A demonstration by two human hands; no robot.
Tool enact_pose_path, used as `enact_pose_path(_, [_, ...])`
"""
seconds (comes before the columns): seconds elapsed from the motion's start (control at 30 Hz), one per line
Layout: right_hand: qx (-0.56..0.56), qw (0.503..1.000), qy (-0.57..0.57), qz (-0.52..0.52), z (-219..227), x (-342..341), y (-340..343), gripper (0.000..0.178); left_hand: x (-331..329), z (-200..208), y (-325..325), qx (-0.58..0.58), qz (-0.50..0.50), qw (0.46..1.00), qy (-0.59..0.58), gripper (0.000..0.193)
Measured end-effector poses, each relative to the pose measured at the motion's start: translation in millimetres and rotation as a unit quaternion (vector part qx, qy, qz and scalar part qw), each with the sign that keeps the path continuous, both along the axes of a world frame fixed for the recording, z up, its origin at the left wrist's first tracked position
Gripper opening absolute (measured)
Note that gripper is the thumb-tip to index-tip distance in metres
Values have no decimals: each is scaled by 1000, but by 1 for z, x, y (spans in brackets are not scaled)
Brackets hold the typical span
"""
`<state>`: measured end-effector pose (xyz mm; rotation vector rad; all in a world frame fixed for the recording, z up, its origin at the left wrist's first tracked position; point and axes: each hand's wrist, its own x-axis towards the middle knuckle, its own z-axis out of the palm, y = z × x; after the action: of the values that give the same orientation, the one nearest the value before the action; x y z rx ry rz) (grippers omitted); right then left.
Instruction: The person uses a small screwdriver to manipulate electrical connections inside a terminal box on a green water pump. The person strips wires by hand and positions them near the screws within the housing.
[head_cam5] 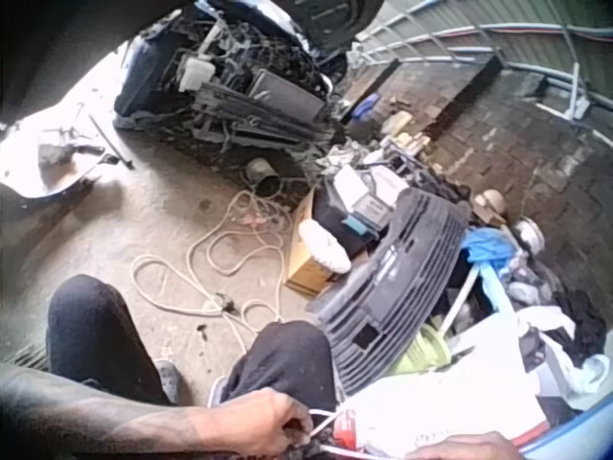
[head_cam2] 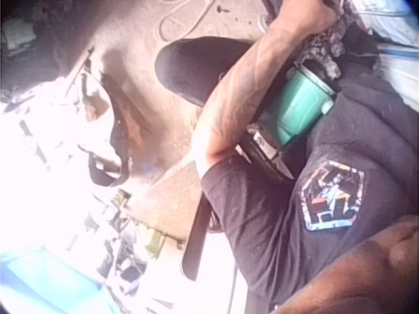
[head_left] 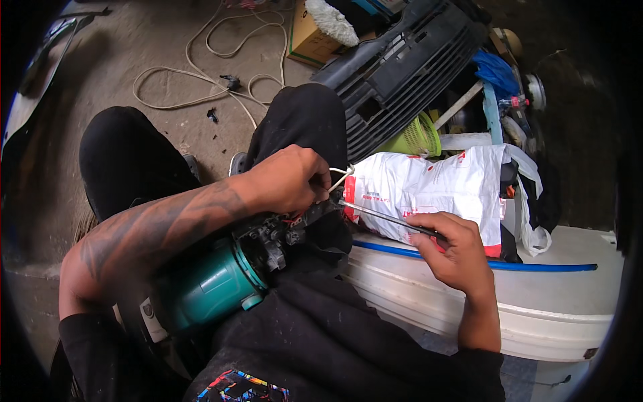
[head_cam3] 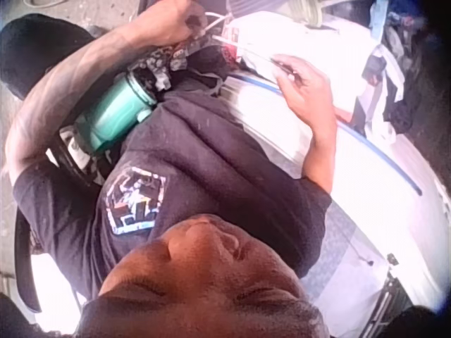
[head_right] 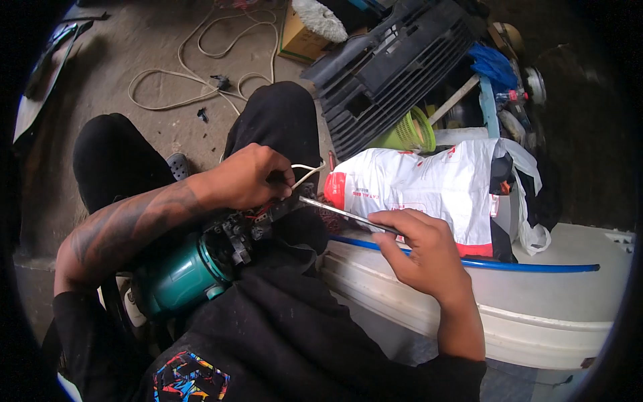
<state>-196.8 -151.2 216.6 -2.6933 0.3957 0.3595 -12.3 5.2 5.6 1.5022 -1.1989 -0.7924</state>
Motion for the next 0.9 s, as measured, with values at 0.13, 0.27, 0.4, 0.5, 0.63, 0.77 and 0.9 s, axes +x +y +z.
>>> enact_pose_path(0.13, [-174,967,-30,186,-3,3,4,15,1,13,3,-46,47,998,1,18])
enact_pose_path(0.27, [-197,960,-30,198,-9,6,11,16,3,15,1,-131,-9,991,-14,24])
enact_pose_path(0.4, [-198,950,-81,230,-21,3,9,15,-2,8,2,-156,-79,982,-65,24])
enact_pose_path(0.5, [-195,949,-77,238,-21,5,11,15,-1,11,5,-144,-76,981,-106,26])
enact_pose_path(0.63, [-200,944,-81,249,-21,6,11,14,-1,3,5,-128,-23,986,-101,45])
enact_pose_path(0.77, [-211,941,-73,252,-22,4,9,14,3,7,7,-54,-59,996,-42,53])
enact_pose_path(0.9, [-220,933,-88,271,-24,5,9,15,5,7,7,-38,-74,996,-19,51])
